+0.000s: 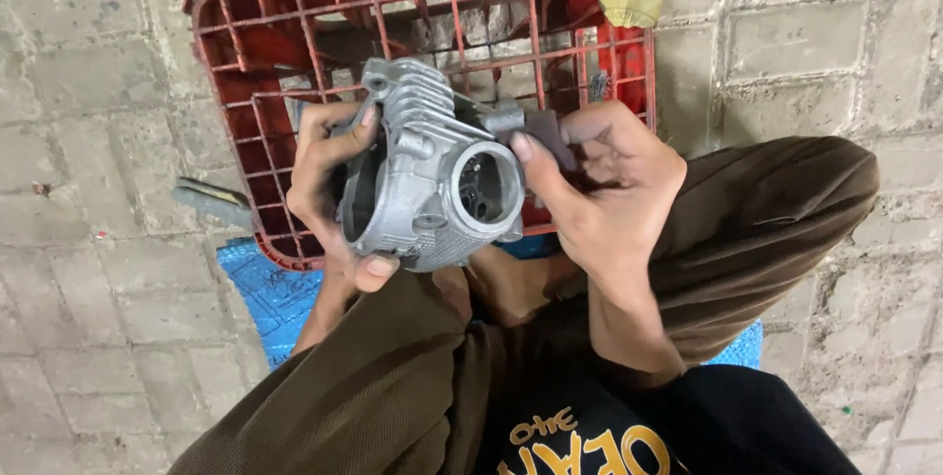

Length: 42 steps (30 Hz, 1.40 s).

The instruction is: A person is sanding the surfaces and internal ports of a metal cylinder head using sandpaper and a small rod.

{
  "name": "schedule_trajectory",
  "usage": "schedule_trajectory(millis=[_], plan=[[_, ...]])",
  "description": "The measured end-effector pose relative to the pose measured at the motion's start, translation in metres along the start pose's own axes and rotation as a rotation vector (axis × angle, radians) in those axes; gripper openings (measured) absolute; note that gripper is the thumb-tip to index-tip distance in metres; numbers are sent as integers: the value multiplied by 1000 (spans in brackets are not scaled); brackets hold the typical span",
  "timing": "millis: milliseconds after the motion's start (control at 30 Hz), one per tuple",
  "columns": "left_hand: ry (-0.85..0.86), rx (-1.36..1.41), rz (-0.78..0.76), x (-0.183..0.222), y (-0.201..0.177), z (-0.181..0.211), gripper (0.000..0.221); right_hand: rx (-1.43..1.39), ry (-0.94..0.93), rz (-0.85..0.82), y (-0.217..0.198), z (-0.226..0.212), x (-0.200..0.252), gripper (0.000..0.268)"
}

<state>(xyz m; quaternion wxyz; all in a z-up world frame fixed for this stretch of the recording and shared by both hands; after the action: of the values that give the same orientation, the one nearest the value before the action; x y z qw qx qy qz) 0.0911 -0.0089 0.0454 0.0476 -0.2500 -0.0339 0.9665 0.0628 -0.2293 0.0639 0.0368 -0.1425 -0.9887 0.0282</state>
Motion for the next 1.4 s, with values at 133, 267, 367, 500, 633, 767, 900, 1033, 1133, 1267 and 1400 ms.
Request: schedule_trajectory(millis=[133, 267, 367, 500, 633, 767, 900, 1033, 1133, 1267, 1400], plan=[[-8, -5, -7, -4, 0, 3, 90, 25, 11, 3, -4, 3, 2, 24], [-6, -34, -15, -1, -1, 0, 93, -32, 59, 19, -6, 11, 5, 18], [-11, -2, 3, -2, -2, 1, 90, 31, -52, 30, 4, -8, -2, 22], [12, -54, -25, -5, -1, 5, 95, 4, -6, 8, -2, 0, 4, 20], [20, -33, -18, -6, -2, -1, 93, 48, -18, 21, 0, -1, -3, 22], [7, 15, -19, -4, 0, 4, 89, 139, -107, 12, 1, -6, 0, 25], [-10, -25, -29, -6, 1, 2, 92, 29, 55, 10, -5, 8, 3, 20], [9, 7, -11, -1, 0, 3, 90, 86, -62, 36, 0, -8, 1, 24], [13, -1, -20, -5, -3, 2, 92, 39, -23, 23, -1, -2, 4, 25], [-5, -7, -17, -4, 0, 2, 93, 99, -32, 49, -3, -3, 3, 22], [5, 14, -17, -4, 1, 4, 89, 79, -59, 41, -2, -8, 3, 25]])
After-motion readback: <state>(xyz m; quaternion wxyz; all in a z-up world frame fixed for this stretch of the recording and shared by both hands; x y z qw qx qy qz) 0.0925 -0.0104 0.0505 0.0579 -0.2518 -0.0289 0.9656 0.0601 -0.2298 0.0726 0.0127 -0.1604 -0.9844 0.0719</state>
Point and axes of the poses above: each hand's wrist, its own x-axis away from the middle knuckle, its own y-axis out of the palm, z = x × y, the point moved 10 cm from there along -x, towards the middle knuckle, and after that the axes turned 5 degrees about y, right-handed, at the moved point
